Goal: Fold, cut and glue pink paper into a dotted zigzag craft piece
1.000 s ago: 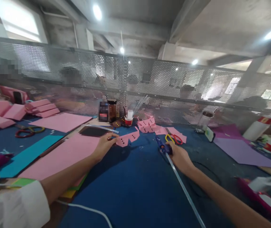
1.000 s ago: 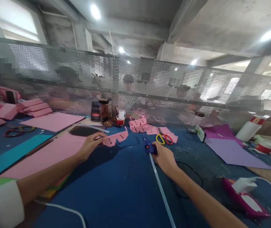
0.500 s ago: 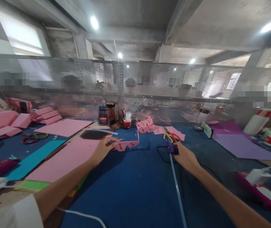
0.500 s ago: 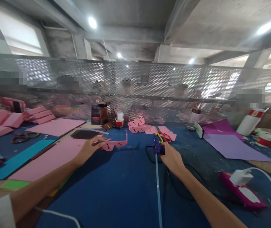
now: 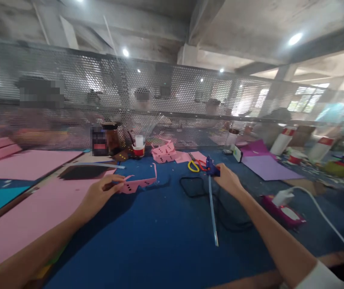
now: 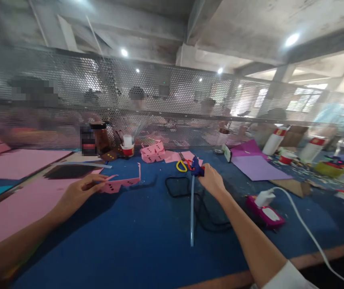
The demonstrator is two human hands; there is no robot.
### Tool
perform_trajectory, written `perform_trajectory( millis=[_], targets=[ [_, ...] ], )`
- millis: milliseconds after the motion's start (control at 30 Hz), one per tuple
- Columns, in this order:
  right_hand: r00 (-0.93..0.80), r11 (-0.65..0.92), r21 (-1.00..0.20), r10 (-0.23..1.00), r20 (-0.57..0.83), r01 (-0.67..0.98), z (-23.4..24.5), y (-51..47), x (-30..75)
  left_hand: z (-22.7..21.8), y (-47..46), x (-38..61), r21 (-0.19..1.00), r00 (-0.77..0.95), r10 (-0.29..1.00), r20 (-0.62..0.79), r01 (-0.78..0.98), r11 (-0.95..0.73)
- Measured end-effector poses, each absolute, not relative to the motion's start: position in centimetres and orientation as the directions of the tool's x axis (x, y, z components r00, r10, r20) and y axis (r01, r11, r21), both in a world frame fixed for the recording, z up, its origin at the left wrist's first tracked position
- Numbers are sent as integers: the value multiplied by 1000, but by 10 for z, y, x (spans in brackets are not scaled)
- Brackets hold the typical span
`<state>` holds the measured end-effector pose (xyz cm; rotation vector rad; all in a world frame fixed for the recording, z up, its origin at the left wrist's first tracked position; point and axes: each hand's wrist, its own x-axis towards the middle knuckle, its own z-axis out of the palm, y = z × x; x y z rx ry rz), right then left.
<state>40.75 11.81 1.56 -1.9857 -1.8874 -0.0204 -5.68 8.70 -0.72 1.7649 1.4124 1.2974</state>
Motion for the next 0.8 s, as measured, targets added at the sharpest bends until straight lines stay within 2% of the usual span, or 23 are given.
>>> perform_trajectory(
  millis=[200, 367, 533, 600, 800],
  targets=[
    [140, -88, -250, 970, 199, 964, 5, 131, 430, -8, 88, -57, 825, 1, 949, 316, 494, -276],
    [175, -147, -199, 976, 130, 969, -4, 140, 443, -3, 88, -58, 788, -34, 939, 342, 554, -268],
    [175, -163, -147, 982, 77, 976, -12, 145, 453, 3, 86, -58, 831, -88, 936, 340, 495, -255],
    [160, -151, -132, 985, 61, 980, -15, 148, 457, 4, 85, -59, 870, -81, 952, 296, 434, -234],
    [95, -89, -82, 993, 71, 993, -26, 156, 469, 3, 87, -62, 900, -110, 947, 303, 361, -246]
  ],
)
